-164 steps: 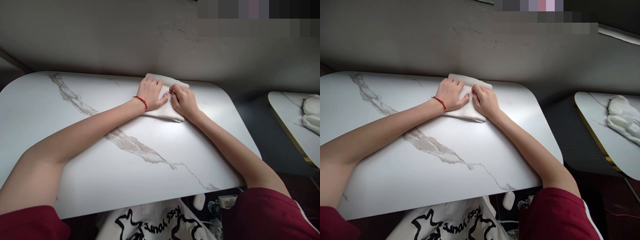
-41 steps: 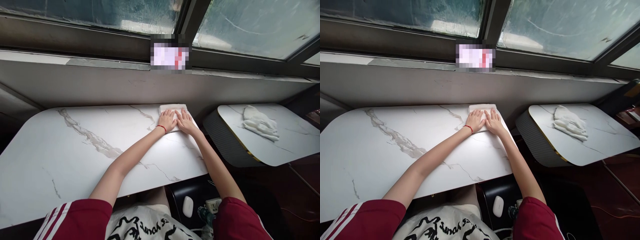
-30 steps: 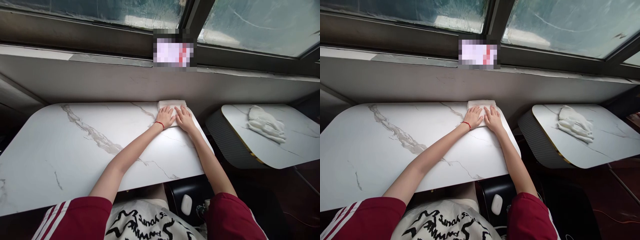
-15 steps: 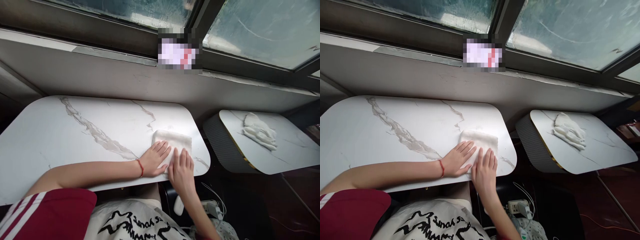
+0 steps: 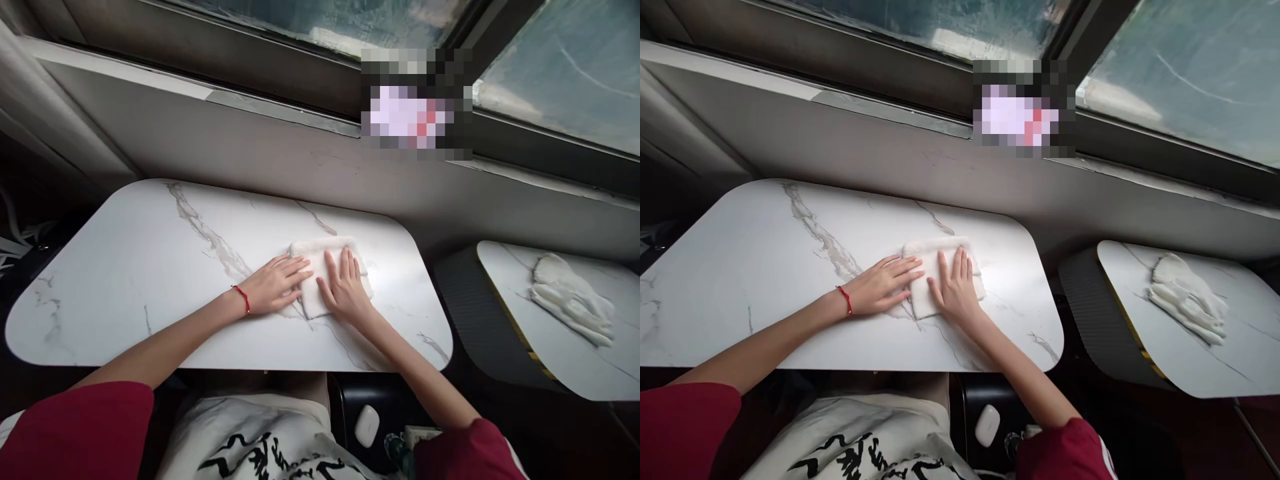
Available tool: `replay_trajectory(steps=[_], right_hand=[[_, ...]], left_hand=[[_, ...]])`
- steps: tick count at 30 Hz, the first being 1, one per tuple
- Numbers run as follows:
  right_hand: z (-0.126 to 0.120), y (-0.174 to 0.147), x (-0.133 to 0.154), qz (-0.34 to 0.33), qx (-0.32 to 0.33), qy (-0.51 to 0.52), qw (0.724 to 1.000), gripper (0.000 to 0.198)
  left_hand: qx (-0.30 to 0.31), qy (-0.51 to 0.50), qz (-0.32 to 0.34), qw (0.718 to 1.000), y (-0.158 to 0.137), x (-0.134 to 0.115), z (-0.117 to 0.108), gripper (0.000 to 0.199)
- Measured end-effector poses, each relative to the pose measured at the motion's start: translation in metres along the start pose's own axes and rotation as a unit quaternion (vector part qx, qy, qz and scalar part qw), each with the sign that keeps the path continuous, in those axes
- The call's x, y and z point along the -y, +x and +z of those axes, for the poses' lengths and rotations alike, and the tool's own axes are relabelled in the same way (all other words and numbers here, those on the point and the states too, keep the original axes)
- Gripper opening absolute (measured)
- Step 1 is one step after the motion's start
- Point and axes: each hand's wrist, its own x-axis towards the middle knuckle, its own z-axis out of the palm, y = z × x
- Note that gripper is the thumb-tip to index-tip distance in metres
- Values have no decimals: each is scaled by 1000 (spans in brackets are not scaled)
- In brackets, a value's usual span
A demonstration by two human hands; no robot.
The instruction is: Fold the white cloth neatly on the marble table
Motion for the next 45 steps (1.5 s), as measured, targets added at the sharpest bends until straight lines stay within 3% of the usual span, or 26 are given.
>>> replay_trajectory(steps=[9, 15, 21, 26, 30, 33, 37, 40, 45], right_hand=[[19, 122, 46, -31, 38, -18, 999, 68], [31, 157, 41, -100, 2, 29, 995, 62], [24, 143, 47, -92, 7, 9, 996, 61], [-7, 117, 82, -64, 72, -52, 994, 63], [-34, 65, 120, -42, 100, -112, 988, 50], [-43, 10, 145, -116, 117, -181, 970, 46], [-42, -40, 164, -132, 116, -141, 974, 61], [-40, -36, 169, -123, 101, -121, 980, 72], [-31, 24, 175, -129, 76, -140, 979, 70]], left_hand=[[-34, 14, -188, 981, -12, 58, -24, 51], [-59, 18, -242, 968, -16, 70, -23, 52], [-88, 5, -242, 966, -17, 70, -25, 48], [-148, -30, -239, 959, -17, 72, -38, 34], [-144, -65, -206, 966, -17, 62, -49, 28], [-87, -95, -129, 983, -18, 47, -51, 37], [-57, -94, -44, 993, -19, 33, -45, 41], [-76, -29, -54, 995, -17, 34, -40, 41], [-107, 95, -143, 979, -18, 56, -41, 29]])
